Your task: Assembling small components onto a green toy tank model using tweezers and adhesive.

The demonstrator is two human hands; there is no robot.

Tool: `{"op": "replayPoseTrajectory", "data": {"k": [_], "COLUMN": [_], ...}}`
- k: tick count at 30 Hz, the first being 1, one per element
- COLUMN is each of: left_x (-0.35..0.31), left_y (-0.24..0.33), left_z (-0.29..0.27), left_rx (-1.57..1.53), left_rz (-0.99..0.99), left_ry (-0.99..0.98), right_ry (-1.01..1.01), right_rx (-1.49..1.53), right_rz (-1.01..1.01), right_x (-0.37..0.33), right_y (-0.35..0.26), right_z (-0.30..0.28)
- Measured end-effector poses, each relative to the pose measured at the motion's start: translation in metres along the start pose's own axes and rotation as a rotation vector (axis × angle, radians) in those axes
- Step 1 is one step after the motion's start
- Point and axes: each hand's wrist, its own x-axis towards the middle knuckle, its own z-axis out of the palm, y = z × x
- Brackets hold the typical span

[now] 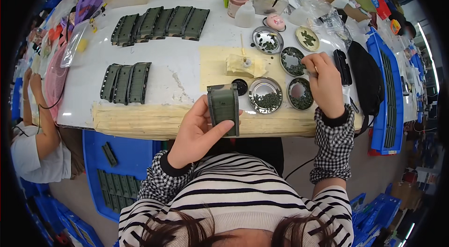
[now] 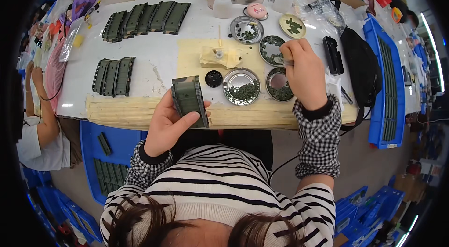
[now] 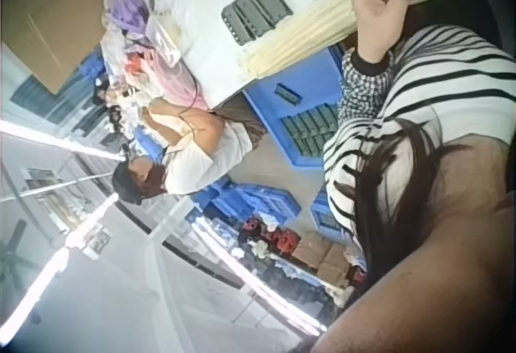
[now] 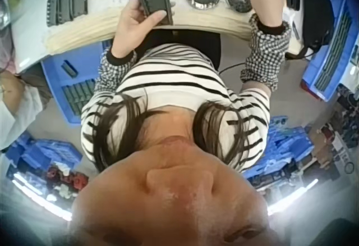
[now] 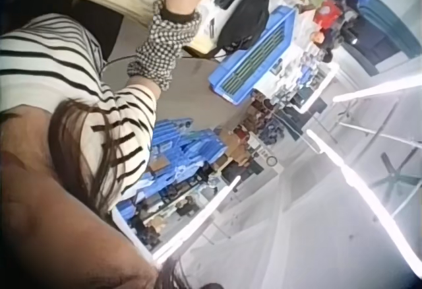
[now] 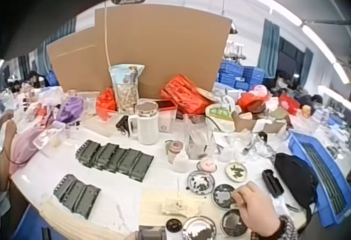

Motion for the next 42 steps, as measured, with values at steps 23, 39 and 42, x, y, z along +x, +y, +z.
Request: {"op": "replayPoseTrajectory", "data": {"k": [23,39,42], "left_x": [-0.002,-0.01,-0.012], "left_y": [-0.007,-0.003,-0.001], "left_z": [-0.006,0.001,0.002], "left_rx": [0.106,0.212,0.259], "left_rz": [0.076,0.058,0.055], "left_ry": [0.042,0.062,0.064], "right_ry": [0.07,0.029,0.025], "right_rx": [0.318,0.65,0.672], "right_rz": [-0.057,-0.181,-0.227], "right_x": [0.015,-0.025,-0.021], "right_y": [-0.002,-0.105,-0.104], "right_z": [-0.007,0.019,0.022]}}
